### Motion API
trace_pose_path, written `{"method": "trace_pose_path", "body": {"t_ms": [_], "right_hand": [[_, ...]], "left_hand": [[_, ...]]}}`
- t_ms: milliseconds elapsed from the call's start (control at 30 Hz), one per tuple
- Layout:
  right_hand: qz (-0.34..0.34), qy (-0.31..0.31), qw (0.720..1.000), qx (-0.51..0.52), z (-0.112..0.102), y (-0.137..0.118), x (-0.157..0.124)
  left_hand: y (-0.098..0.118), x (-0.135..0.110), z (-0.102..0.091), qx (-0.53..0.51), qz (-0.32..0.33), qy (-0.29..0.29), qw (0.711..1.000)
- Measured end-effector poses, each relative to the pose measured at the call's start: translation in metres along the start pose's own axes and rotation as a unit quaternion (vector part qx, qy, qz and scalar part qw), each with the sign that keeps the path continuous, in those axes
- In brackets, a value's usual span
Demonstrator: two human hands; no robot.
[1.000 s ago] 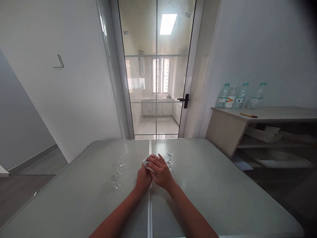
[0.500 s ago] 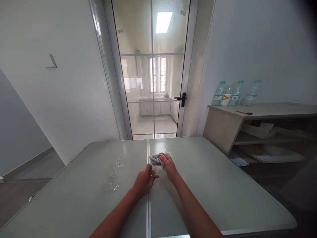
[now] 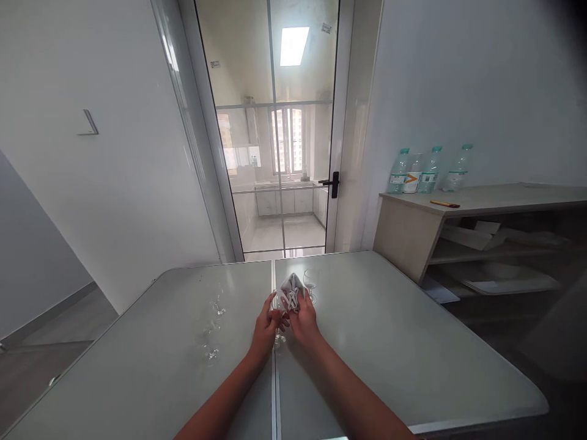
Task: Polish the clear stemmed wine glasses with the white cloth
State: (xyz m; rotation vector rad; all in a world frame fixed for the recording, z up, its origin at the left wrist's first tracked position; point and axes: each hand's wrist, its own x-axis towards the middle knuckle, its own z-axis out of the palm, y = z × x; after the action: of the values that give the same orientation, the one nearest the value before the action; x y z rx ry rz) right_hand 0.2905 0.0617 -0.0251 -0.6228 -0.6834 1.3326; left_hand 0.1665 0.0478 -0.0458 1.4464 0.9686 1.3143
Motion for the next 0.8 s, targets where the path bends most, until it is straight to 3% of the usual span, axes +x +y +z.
{"method": "trace_pose_path", "body": {"t_ms": [200, 333, 400, 533, 667, 800], "right_hand": [[-0.059, 0.03, 0.988, -0.141, 0.004, -0.001, -0.007], [-0.128, 0.042, 0.95, -0.283, 0.007, -0.001, -0.011], [-0.174, 0.025, 0.938, -0.3, 0.01, -0.003, -0.014], [-0.187, -0.054, 0.919, -0.342, 0.014, -0.006, -0.021], [-0.211, -0.099, 0.88, -0.414, 0.012, -0.003, -0.021], [-0.209, -0.115, 0.85, -0.47, 0.007, -0.002, -0.016]], "left_hand": [[0.0, 0.008, -0.006, -0.017, 0.022, 0.095, 0.995], [0.005, 0.01, -0.011, -0.037, 0.012, 0.091, 0.995], [0.006, 0.009, -0.011, -0.055, -0.003, 0.077, 0.995], [0.007, 0.007, -0.009, -0.09, -0.03, 0.074, 0.993], [0.007, 0.006, -0.009, -0.099, -0.059, 0.123, 0.986], [0.01, 0.008, -0.013, -0.086, -0.027, 0.156, 0.984]]}}
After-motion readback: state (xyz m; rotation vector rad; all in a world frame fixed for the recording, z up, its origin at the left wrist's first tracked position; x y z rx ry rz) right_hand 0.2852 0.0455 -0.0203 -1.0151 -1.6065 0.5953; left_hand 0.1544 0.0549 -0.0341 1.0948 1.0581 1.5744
